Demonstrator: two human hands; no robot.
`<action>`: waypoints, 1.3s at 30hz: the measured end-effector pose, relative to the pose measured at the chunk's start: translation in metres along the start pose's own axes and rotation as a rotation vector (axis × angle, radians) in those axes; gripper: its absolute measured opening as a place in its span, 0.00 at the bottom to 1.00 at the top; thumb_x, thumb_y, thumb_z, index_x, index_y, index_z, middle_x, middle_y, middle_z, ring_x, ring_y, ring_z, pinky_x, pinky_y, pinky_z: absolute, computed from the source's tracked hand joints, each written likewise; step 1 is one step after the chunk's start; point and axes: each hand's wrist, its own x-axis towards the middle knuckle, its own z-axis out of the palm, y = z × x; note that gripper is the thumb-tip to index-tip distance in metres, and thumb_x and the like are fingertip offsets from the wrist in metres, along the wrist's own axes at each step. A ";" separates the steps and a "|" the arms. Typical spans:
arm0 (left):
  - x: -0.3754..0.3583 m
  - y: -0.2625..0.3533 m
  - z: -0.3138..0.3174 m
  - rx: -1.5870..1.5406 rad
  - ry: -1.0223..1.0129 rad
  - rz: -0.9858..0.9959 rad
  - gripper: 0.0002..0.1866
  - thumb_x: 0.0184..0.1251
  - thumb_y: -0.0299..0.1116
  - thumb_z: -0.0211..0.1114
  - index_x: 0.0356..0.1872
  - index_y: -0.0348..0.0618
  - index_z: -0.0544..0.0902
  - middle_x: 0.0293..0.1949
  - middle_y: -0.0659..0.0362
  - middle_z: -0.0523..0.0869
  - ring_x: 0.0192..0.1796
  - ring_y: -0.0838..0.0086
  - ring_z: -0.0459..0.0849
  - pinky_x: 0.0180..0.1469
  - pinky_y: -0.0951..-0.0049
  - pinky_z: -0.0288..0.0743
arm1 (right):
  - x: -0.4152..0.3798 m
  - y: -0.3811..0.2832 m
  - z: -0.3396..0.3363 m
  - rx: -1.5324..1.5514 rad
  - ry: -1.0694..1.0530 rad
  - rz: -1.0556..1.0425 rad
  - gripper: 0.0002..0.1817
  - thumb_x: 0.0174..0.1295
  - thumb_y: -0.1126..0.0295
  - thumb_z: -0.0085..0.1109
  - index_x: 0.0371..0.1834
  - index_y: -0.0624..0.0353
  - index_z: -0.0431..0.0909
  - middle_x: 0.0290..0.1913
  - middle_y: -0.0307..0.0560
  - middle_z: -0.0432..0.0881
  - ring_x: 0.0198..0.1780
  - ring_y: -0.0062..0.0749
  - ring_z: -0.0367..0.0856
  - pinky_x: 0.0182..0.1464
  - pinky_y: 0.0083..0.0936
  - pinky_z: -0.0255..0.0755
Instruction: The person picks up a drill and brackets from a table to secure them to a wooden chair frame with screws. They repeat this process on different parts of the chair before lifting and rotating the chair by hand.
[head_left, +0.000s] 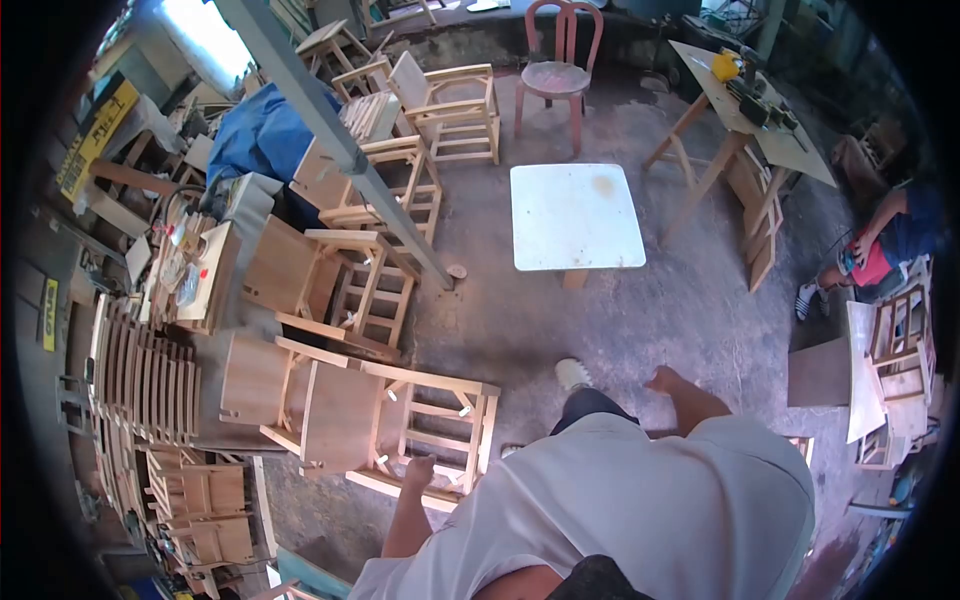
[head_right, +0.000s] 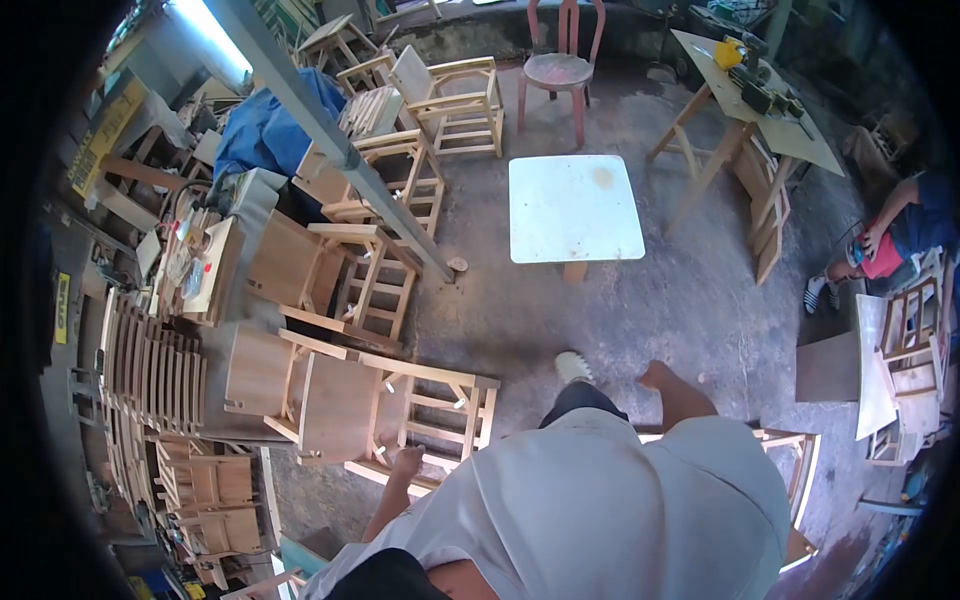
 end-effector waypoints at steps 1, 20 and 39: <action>0.006 0.004 -0.006 -0.196 0.017 -0.224 0.04 0.54 0.27 0.56 0.26 0.43 0.79 0.26 0.47 0.83 0.34 0.51 0.84 0.36 0.53 0.77 | 0.011 0.000 0.005 0.061 -0.031 -0.034 0.36 0.48 0.47 0.70 0.51 0.67 0.78 0.48 0.63 0.82 0.52 0.53 0.80 0.55 0.38 0.73; 0.346 0.227 -0.219 -0.588 0.052 -0.310 0.18 0.60 0.37 0.61 0.49 0.39 0.80 0.46 0.46 0.85 0.50 0.57 0.83 0.54 0.63 0.74 | 0.243 0.135 -0.176 0.233 -0.108 -0.047 0.35 0.54 0.47 0.63 0.56 0.65 0.76 0.60 0.62 0.75 0.63 0.51 0.73 0.64 0.36 0.66; 0.497 -0.009 -0.225 -0.552 -0.212 -0.510 0.19 0.57 0.41 0.67 0.48 0.44 0.84 0.47 0.52 0.86 0.49 0.60 0.84 0.54 0.63 0.75 | 0.274 -0.030 -0.180 0.165 -0.159 0.128 0.31 0.52 0.52 0.70 0.54 0.62 0.77 0.42 0.56 0.84 0.40 0.40 0.84 0.46 0.35 0.78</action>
